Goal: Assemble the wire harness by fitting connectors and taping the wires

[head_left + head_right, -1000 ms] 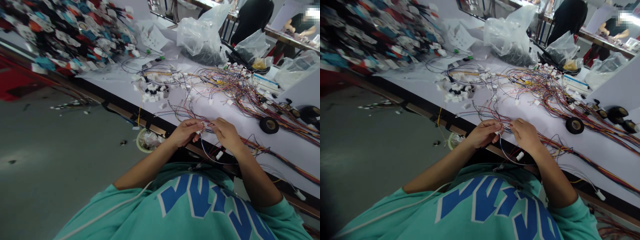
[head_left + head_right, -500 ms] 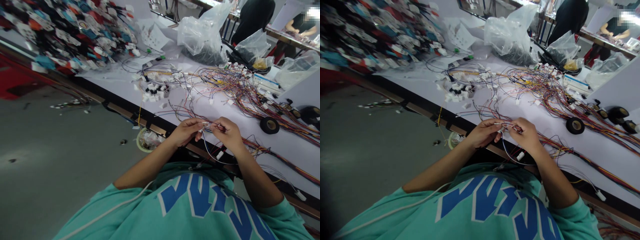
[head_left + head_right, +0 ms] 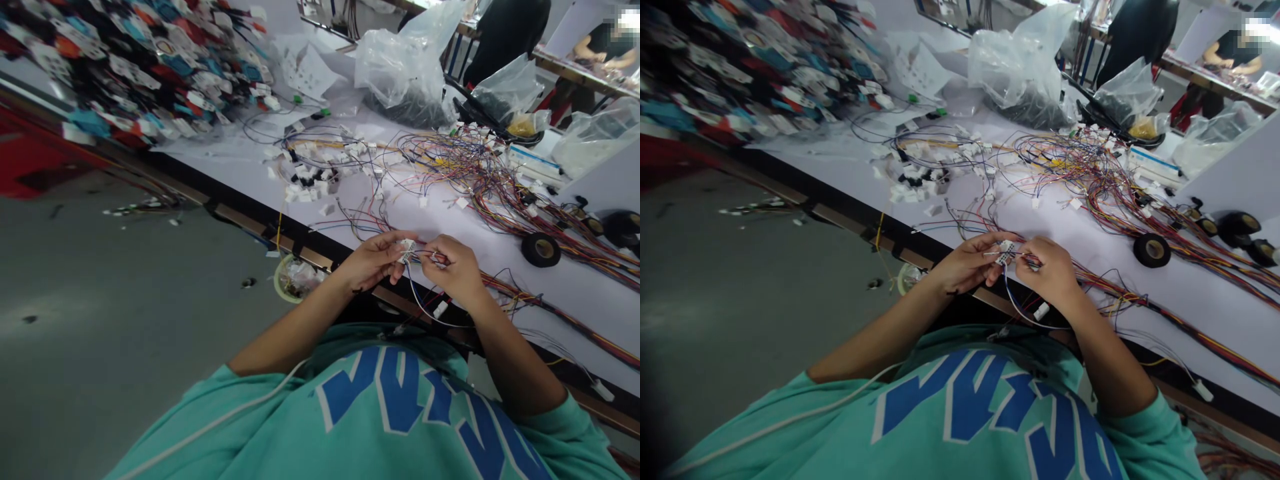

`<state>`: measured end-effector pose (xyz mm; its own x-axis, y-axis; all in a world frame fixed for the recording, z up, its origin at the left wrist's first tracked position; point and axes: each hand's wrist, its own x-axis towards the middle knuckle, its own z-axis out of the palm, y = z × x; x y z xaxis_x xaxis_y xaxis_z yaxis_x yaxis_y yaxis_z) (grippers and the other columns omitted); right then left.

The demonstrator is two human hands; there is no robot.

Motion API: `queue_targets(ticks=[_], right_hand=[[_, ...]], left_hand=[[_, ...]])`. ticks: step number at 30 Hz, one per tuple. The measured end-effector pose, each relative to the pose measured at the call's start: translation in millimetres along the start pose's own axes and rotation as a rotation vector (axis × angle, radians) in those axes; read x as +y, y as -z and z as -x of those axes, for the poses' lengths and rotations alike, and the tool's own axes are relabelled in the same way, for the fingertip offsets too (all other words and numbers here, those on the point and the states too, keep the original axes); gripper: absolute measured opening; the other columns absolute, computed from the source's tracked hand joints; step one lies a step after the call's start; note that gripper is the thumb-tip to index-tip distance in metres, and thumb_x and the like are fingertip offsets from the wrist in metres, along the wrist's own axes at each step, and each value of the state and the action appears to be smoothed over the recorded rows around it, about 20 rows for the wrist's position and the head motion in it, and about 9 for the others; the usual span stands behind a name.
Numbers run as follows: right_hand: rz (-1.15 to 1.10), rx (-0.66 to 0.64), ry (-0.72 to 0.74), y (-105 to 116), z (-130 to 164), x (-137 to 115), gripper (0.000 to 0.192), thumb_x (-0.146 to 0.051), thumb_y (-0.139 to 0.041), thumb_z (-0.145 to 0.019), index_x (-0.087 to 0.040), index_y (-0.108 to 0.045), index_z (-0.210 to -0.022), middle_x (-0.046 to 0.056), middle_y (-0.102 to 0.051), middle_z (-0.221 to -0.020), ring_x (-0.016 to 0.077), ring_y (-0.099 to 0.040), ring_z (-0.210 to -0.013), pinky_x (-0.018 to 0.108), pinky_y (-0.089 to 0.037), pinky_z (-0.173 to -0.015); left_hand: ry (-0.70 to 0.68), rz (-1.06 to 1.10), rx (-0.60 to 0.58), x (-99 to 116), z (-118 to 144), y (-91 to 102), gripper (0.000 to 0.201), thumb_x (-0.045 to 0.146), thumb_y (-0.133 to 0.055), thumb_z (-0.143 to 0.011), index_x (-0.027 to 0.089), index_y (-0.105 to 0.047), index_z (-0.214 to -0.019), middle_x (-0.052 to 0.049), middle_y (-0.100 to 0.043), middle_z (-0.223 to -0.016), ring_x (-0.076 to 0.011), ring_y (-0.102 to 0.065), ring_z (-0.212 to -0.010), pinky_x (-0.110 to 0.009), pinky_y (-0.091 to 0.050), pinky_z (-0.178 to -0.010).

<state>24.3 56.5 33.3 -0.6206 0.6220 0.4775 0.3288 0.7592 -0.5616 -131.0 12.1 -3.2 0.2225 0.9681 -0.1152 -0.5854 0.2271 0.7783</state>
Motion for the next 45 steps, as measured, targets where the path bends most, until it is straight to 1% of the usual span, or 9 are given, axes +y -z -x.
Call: queue_targets(ticks=[4,13,18,22,27,34,38,41,45], right_hand=[[0.043,-0.009,-0.012,-0.2,0.4,0.0,0.010,-0.013,-0.048,-0.066,-0.021,-0.048,-0.059,-0.003,-0.050,-0.054,0.0098,-0.045,-0.052,0.022,-0.036,-0.049],[0.096,0.024,0.056,-5.2,2.5,1.9,0.011,-0.013,-0.046,-0.067,-0.021,-0.048,-0.060,-0.002,-0.052,-0.056,0.0103,-0.046,-0.053,0.022,-0.037,-0.052],[0.108,0.003,-0.010,-10.1,4.0,3.2,0.010,-0.014,-0.047,-0.067,-0.021,-0.048,-0.060,-0.002,-0.052,-0.055,0.0105,-0.046,-0.052,0.022,-0.036,-0.051],[0.144,-0.015,-0.019,-16.5,6.2,5.0,0.011,-0.015,-0.048,-0.067,-0.021,-0.048,-0.059,-0.002,-0.053,-0.055,0.0110,-0.047,-0.052,0.022,-0.035,-0.052],[0.209,-0.022,0.035,-21.1,10.0,7.6,0.012,-0.014,-0.046,-0.068,-0.020,-0.049,-0.058,0.000,-0.057,-0.057,0.0131,-0.050,-0.055,0.024,-0.036,-0.053],[0.102,-0.005,0.049,-11.2,5.5,7.4,0.011,-0.014,-0.044,-0.070,-0.019,-0.051,-0.063,0.001,-0.058,-0.059,0.0117,-0.051,-0.054,0.022,-0.038,-0.052],[0.142,0.015,0.062,-12.6,5.6,6.7,0.013,-0.013,-0.044,-0.069,-0.020,-0.048,-0.059,0.000,-0.054,-0.055,0.0116,-0.048,-0.052,0.023,-0.036,-0.051],[0.149,0.001,0.044,-15.0,6.6,7.5,0.012,-0.013,-0.045,-0.069,-0.019,-0.049,-0.059,0.000,-0.054,-0.055,0.0120,-0.048,-0.053,0.023,-0.036,-0.052],[0.010,-0.055,0.015,-10.8,3.5,10.8,0.011,-0.016,-0.047,-0.075,-0.018,-0.055,-0.067,0.000,-0.058,-0.060,0.0108,-0.052,-0.057,0.022,-0.039,-0.053]], left_hand=[[0.004,0.006,-0.004,0.5,-0.2,-0.3,0.050,0.029,-0.073,-0.060,0.013,-0.059,-0.105,0.005,-0.057,-0.055,-0.0054,-0.051,-0.037,-0.015,-0.041,-0.034],[0.051,-0.045,0.028,0.3,-1.3,-1.5,0.055,0.037,-0.075,-0.056,0.011,-0.060,-0.102,0.005,-0.053,-0.043,-0.0059,-0.047,-0.032,-0.015,-0.040,-0.032],[0.069,-0.072,0.059,0.7,-0.9,-4.1,0.057,0.036,-0.077,-0.052,0.011,-0.061,-0.101,0.005,-0.055,-0.046,-0.0059,-0.048,-0.032,-0.015,-0.040,-0.032],[0.070,-0.091,0.065,-0.5,-0.6,-5.6,0.052,0.034,-0.075,-0.055,0.011,-0.061,-0.100,0.005,-0.054,-0.044,-0.0060,-0.048,-0.033,-0.015,-0.039,-0.033],[0.066,-0.115,0.077,-1.5,-1.8,-4.6,0.052,0.033,-0.073,-0.058,0.009,-0.060,-0.103,0.005,-0.053,-0.042,-0.0062,-0.048,-0.034,-0.014,-0.038,-0.033],[0.071,-0.078,0.042,0.1,-2.9,-3.8,0.054,0.032,-0.074,-0.057,0.009,-0.059,-0.104,0.005,-0.054,-0.043,-0.0061,-0.047,-0.033,-0.015,-0.039,-0.033],[0.069,-0.083,0.044,-0.3,-3.3,-3.5,0.052,0.031,-0.073,-0.058,0.008,-0.060,-0.104,0.005,-0.053,-0.041,-0.0066,-0.048,-0.033,-0.015,-0.039,-0.033],[0.061,-0.081,0.058,-1.2,-3.4,-3.3,0.052,0.031,-0.074,-0.056,0.009,-0.060,-0.101,0.005,-0.053,-0.042,-0.0065,-0.048,-0.033,-0.015,-0.039,-0.032],[0.051,-0.069,0.044,-2.3,-2.9,-2.7,0.050,0.031,-0.075,-0.055,0.011,-0.059,-0.099,0.005,-0.056,-0.048,-0.0062,-0.049,-0.033,-0.015,-0.039,-0.032]])
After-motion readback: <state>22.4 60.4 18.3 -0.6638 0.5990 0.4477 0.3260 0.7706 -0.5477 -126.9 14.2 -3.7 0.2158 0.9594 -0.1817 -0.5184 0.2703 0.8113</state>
